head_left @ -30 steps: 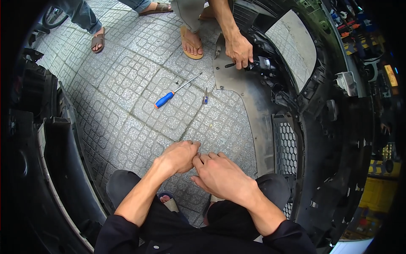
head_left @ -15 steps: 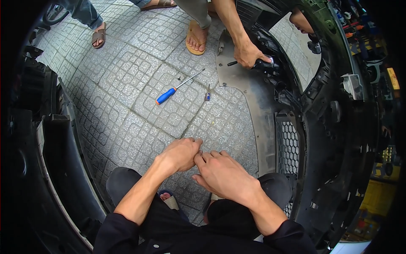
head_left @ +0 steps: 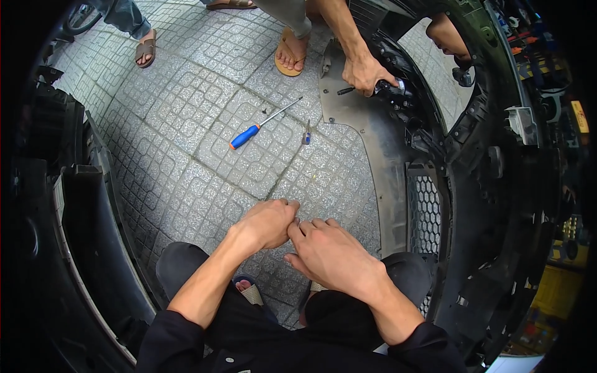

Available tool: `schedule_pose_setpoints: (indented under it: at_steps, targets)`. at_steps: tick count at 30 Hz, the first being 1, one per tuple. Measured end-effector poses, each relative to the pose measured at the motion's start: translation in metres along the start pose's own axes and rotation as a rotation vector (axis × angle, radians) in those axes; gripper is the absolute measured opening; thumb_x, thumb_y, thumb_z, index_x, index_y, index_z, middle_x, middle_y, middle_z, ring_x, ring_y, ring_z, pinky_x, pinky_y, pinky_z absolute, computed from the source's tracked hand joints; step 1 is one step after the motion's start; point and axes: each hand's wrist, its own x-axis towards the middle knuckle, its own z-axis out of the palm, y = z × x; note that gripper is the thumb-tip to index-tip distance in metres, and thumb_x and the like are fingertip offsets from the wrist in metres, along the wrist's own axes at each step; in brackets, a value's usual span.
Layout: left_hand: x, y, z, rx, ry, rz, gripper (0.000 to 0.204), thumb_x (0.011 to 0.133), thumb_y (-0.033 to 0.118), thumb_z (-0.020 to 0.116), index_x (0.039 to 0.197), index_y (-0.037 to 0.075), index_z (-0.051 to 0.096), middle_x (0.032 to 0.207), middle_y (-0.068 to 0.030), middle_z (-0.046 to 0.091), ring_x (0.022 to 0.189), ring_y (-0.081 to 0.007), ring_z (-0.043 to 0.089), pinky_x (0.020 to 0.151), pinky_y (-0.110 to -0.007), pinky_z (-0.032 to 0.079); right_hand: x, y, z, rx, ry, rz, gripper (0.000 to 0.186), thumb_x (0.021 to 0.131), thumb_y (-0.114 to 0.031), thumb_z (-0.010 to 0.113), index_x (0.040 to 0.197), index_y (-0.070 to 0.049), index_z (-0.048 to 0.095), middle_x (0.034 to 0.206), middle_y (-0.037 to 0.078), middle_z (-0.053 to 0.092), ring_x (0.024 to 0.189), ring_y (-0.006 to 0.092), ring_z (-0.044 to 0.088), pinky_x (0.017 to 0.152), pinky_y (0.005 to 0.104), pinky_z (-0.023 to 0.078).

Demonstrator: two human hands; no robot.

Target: Replacing or repairing a car bumper, focusing on fog light assembly and electrical connectors.

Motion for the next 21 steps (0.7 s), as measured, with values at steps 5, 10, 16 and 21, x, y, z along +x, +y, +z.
schedule_pose_setpoints:
  at_steps: [5, 10, 16, 21]
  targets:
    - [-0.0013, 0.0038, -0.0022, -0.004, 0.001, -0.016, 0.031, 0.095, 0.013, 0.064, 0.119, -0.007, 0.065, 0.113, -0.0288, 0.073, 0.107, -0.0462, 0.072, 0.093, -0.052, 0.058, -0.0016, 0.0002, 0.0002, -0.003, 0.014, -0.004, 0.044, 0.104, -0.03, 0.066, 0.126, 0.007, 0.059, 0.11, 0.02, 0.071, 0.107, 0.0364, 0.069, 0.097, 0.0473, 0.052]
    - [-0.0021, 0.0052, -0.0028, 0.0, -0.005, -0.006, 0.031, 0.096, 0.014, 0.064, 0.119, -0.007, 0.065, 0.114, -0.0289, 0.073, 0.108, -0.0461, 0.072, 0.094, -0.052, 0.058, -0.0029, -0.0004, 0.0008, -0.016, 0.038, -0.011, 0.043, 0.104, -0.03, 0.066, 0.125, 0.007, 0.059, 0.108, 0.02, 0.072, 0.105, 0.036, 0.069, 0.096, 0.0468, 0.052]
    - [-0.0036, 0.0043, -0.002, 0.002, -0.011, -0.01, 0.031, 0.097, 0.015, 0.064, 0.12, -0.006, 0.065, 0.114, -0.0286, 0.073, 0.109, -0.0459, 0.072, 0.094, -0.052, 0.058, -0.0031, -0.003, 0.0012, -0.014, 0.028, -0.003, 0.043, 0.104, -0.03, 0.066, 0.125, 0.007, 0.059, 0.109, 0.02, 0.071, 0.106, 0.0359, 0.07, 0.097, 0.047, 0.052]
    - [-0.005, 0.0056, -0.0019, 0.009, -0.011, -0.016, 0.031, 0.098, 0.015, 0.064, 0.12, -0.006, 0.065, 0.114, -0.0281, 0.073, 0.109, -0.0458, 0.072, 0.094, -0.052, 0.058, -0.0041, -0.0043, 0.0008, -0.023, 0.031, -0.007, 0.043, 0.104, -0.029, 0.066, 0.125, 0.007, 0.059, 0.109, 0.02, 0.071, 0.106, 0.0357, 0.07, 0.097, 0.047, 0.053]
